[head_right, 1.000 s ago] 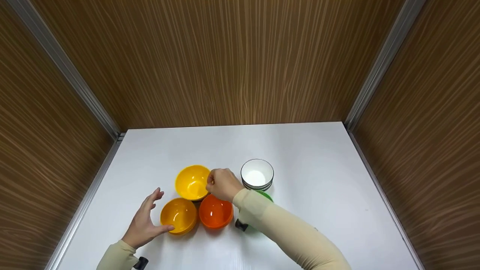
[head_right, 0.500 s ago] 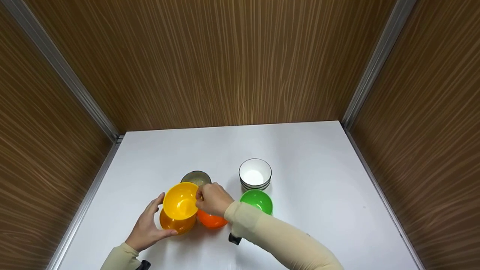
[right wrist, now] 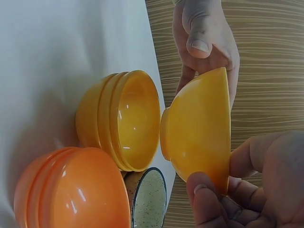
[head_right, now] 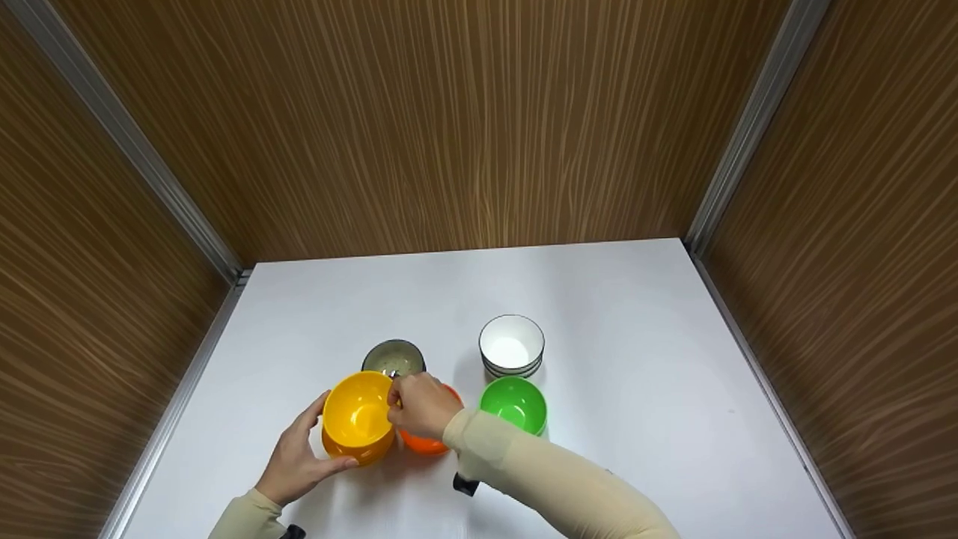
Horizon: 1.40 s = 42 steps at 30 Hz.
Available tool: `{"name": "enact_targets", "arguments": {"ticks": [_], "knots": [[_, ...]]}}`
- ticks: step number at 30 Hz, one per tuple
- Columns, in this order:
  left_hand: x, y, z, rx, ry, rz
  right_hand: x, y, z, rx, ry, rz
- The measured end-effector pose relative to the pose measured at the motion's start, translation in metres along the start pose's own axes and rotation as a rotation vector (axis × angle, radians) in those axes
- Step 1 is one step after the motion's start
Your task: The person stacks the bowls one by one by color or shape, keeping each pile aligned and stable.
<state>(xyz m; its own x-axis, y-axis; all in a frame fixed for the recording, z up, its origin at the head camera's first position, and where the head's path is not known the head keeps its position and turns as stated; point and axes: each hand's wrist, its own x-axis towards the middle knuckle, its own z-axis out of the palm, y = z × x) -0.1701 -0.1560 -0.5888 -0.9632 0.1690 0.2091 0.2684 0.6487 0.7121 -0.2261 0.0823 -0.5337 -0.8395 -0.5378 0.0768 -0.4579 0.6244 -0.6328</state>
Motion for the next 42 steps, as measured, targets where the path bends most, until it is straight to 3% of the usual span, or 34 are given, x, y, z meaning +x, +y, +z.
{"name": "enact_targets", "arguments": {"ticks": [5,10,21,29,42], "knots": [[-0.003,-0.006,0.0,0.003,0.004,-0.041,0.0,-0.003,0.009,-0.035,-0.011,-0.013],[-0.008,-0.017,0.0,0.013,0.005,-0.081,0.001,-0.004,0.02,-0.005,-0.037,-0.018],[-0.014,-0.04,0.004,-0.009,-0.001,-0.169,0.002,-0.004,0.047,0.033,-0.138,0.05],[-0.011,-0.044,0.011,-0.007,0.005,-0.128,0.002,0.001,0.051,0.029,-0.16,0.063],[-0.006,-0.05,0.021,0.025,-0.045,-0.193,-0.001,0.008,0.054,-0.009,-0.144,0.04]]}}
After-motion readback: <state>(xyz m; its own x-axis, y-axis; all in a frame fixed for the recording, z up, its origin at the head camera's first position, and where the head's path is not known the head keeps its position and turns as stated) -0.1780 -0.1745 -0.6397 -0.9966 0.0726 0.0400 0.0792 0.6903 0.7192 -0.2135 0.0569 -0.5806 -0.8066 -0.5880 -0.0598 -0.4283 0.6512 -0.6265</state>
